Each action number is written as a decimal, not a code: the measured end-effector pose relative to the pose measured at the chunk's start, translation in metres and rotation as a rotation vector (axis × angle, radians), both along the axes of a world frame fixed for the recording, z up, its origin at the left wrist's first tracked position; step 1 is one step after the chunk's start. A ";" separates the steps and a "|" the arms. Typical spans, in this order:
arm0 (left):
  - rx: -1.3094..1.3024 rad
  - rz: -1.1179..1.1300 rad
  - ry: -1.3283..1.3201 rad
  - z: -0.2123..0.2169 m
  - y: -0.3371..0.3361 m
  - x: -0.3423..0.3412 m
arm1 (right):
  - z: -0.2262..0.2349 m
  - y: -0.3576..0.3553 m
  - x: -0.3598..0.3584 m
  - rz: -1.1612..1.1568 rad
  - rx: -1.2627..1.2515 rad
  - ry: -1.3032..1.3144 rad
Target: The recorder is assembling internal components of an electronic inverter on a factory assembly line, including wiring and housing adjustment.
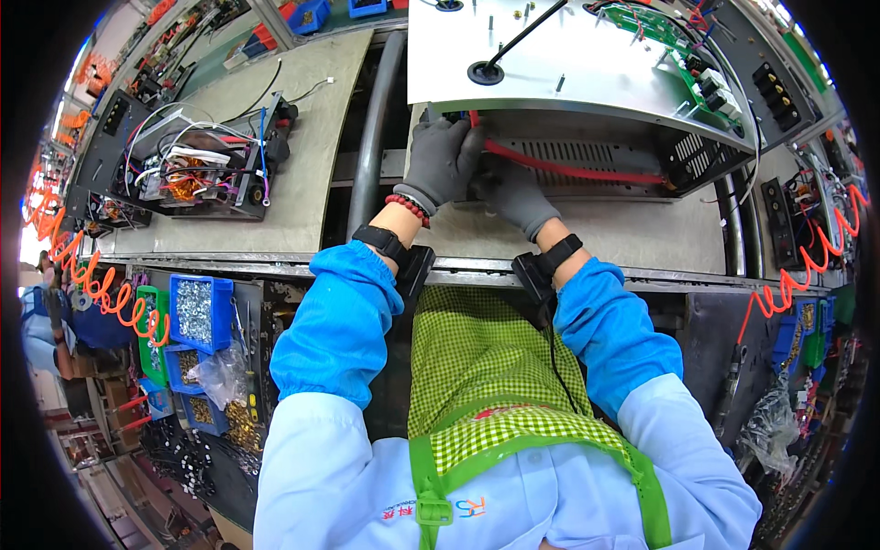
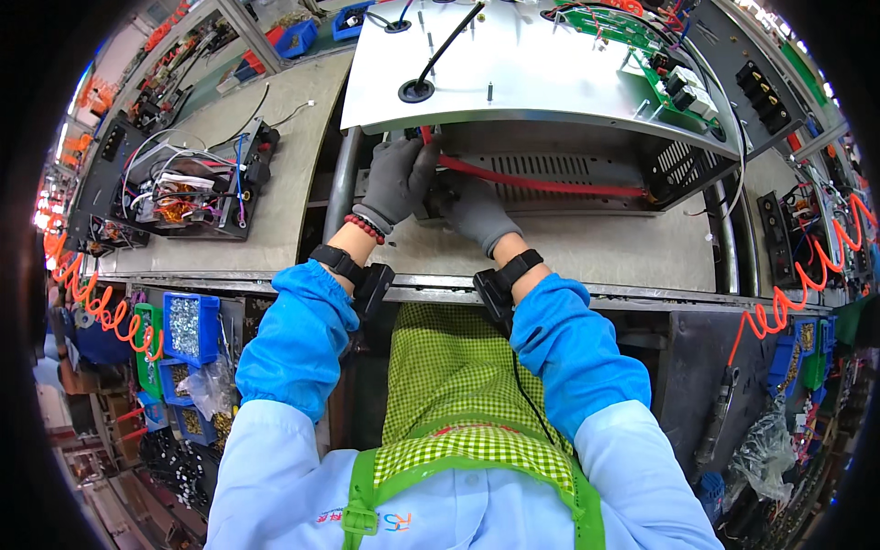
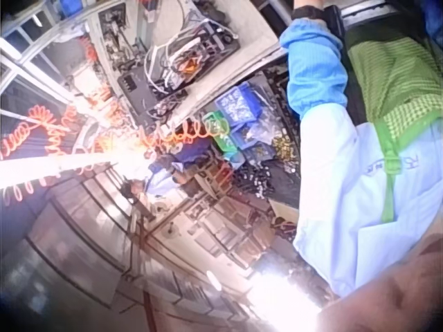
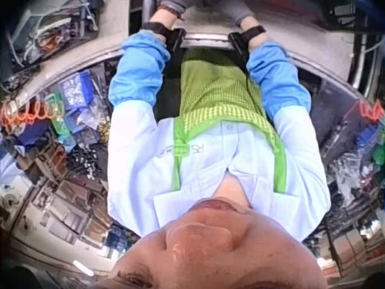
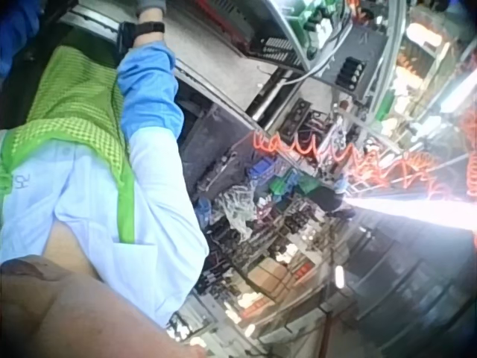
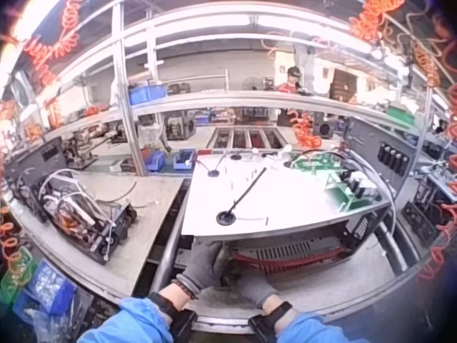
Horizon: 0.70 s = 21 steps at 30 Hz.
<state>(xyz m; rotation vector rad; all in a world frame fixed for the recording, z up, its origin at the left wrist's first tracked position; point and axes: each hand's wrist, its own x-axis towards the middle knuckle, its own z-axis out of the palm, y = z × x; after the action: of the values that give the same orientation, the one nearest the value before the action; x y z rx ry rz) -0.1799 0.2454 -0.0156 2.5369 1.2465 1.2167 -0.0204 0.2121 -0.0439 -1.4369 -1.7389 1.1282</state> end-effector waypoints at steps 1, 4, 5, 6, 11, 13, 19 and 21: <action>0.003 0.000 -0.006 0.000 -0.001 0.000 | -0.001 0.001 0.000 -0.046 -0.040 -0.013; -0.008 0.002 -0.017 0.003 -0.001 0.000 | 0.002 0.006 0.003 0.036 0.006 -0.125; -0.039 -0.001 -0.006 0.003 -0.001 0.000 | 0.005 0.007 0.005 0.061 0.026 -0.131; -0.066 -0.001 0.002 0.004 -0.001 0.000 | 0.007 0.007 0.009 0.078 -0.022 -0.024; -0.039 -0.017 -0.056 0.004 -0.001 -0.001 | 0.010 0.004 0.013 0.062 -0.262 0.097; 0.002 -0.018 -0.010 0.003 -0.002 -0.001 | 0.006 0.005 0.010 0.293 0.257 -0.234; -0.067 -0.016 -0.057 0.003 0.000 0.000 | 0.003 -0.002 0.015 0.160 0.016 -0.034; -0.053 -0.015 -0.047 0.003 0.000 0.000 | 0.009 -0.001 0.009 0.198 0.136 -0.101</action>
<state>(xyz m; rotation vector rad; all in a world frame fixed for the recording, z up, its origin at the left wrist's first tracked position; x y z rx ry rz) -0.1802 0.2449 -0.0122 2.4614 1.2297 1.2169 -0.0112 0.2113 -0.0344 -1.2811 -2.0244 1.0291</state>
